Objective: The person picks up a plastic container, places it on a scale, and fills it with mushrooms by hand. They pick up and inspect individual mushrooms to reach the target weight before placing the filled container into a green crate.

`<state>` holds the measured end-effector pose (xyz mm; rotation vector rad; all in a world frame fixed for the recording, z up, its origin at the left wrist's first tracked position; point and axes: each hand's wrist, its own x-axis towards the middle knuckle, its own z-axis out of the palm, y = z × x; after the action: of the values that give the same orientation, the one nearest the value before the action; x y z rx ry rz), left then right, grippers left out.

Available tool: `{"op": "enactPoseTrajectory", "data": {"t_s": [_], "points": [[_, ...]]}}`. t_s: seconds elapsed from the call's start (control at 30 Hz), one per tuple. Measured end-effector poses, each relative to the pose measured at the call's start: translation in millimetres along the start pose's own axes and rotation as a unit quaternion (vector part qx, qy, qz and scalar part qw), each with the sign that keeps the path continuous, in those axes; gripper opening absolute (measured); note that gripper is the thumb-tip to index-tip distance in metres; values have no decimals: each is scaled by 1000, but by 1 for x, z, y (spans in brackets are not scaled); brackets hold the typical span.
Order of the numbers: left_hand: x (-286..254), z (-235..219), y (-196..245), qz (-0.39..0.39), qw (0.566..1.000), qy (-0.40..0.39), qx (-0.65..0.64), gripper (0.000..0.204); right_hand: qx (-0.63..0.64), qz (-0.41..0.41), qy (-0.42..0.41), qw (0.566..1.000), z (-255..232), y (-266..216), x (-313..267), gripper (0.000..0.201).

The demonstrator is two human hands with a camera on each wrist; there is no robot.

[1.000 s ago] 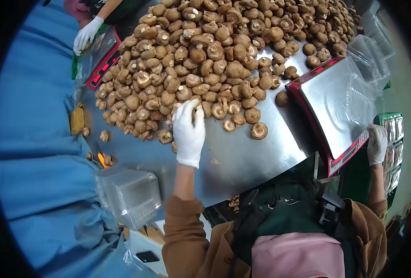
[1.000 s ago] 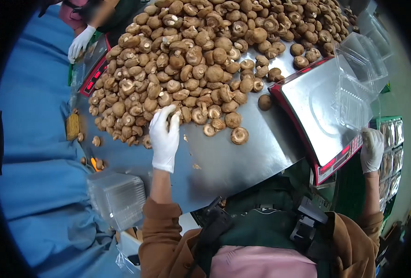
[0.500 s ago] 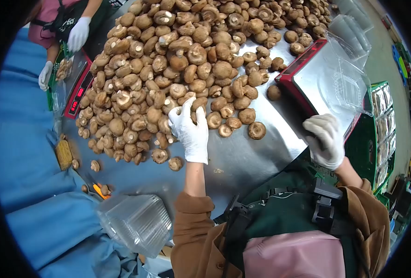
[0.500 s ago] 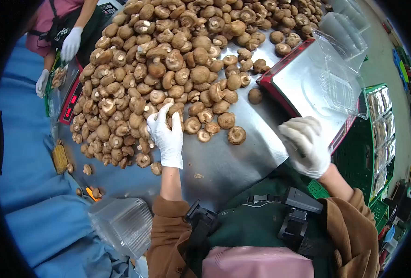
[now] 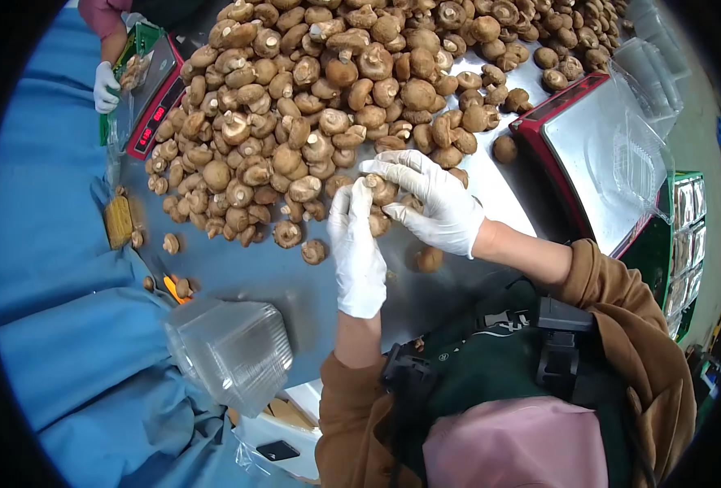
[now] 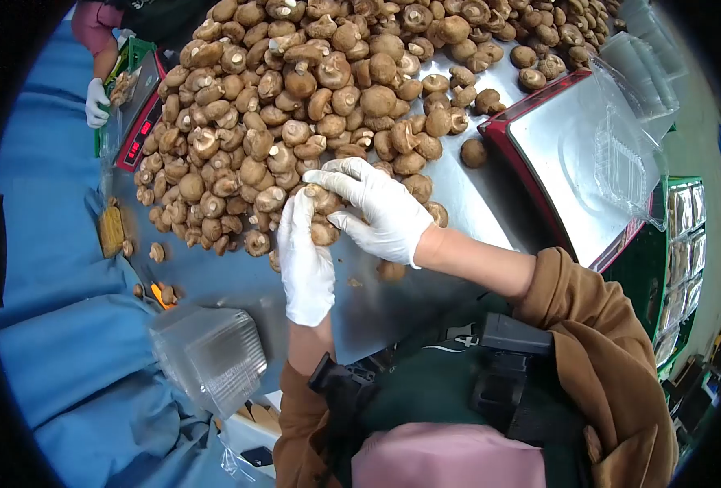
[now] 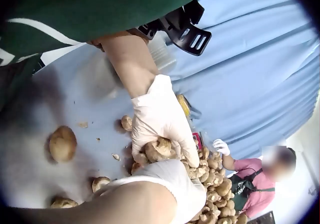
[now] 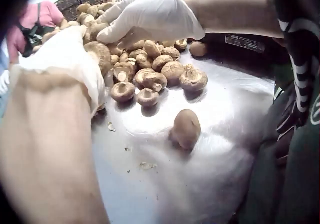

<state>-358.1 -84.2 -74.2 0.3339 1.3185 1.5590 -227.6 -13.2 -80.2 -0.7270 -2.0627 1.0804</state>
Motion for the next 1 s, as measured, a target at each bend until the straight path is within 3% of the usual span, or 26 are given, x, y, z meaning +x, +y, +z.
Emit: {"op": "enactPoseTrajectory", "data": {"t_s": [0.1,0.13,0.17,0.2,0.33,0.37,0.4,0.43,0.47,0.53,0.57,0.67,0.73,0.8,1.0], "points": [[-13,-3,-1,-38,998,6,-48,42,112,77,-44,990,2,9,-9,54],[-18,-9,-3,-53,997,1,-62,48,224,137,-53,963,2,9,-14,52],[-21,-15,-7,-52,999,-3,-13,60,330,196,-62,921,1,7,-18,50],[-24,-18,-10,-43,999,-10,-25,58,430,252,-69,864,0,5,-22,48],[-34,-12,-14,4,1000,-21,1,47,421,250,-109,865,2,9,-32,45],[-37,-11,-15,10,999,-38,38,41,380,280,-119,874,3,8,-35,48],[-40,-9,-15,17,996,-53,74,40,170,116,-90,974,8,9,-33,52],[-43,-10,-18,10,997,-46,56,38,113,124,-117,979,5,8,-35,52],[-47,-11,-21,2,999,-37,39,36,57,133,-144,979,0,4,-38,53],[-49,-22,-26,-19,999,16,49,35,70,186,-124,972,-3,-6,-42,46],[-54,-29,-21,-48,999,-6,25,39,76,209,-114,968,-3,-8,-43,43],[-62,-35,-16,-138,975,38,-173,47,-77,73,-238,966,-8,11,-67,40],[-66,-46,-16,-186,956,20,-225,54,-154,74,-404,899,-16,-14,-70,39],[-69,-55,-17,-215,937,-13,-276,57,-262,2,-481,837,-7,-11,-95,38],[-88,-59,-12,-225,922,-2,-316,53,-268,-11,-408,873,-5,15,-121,42]]}}
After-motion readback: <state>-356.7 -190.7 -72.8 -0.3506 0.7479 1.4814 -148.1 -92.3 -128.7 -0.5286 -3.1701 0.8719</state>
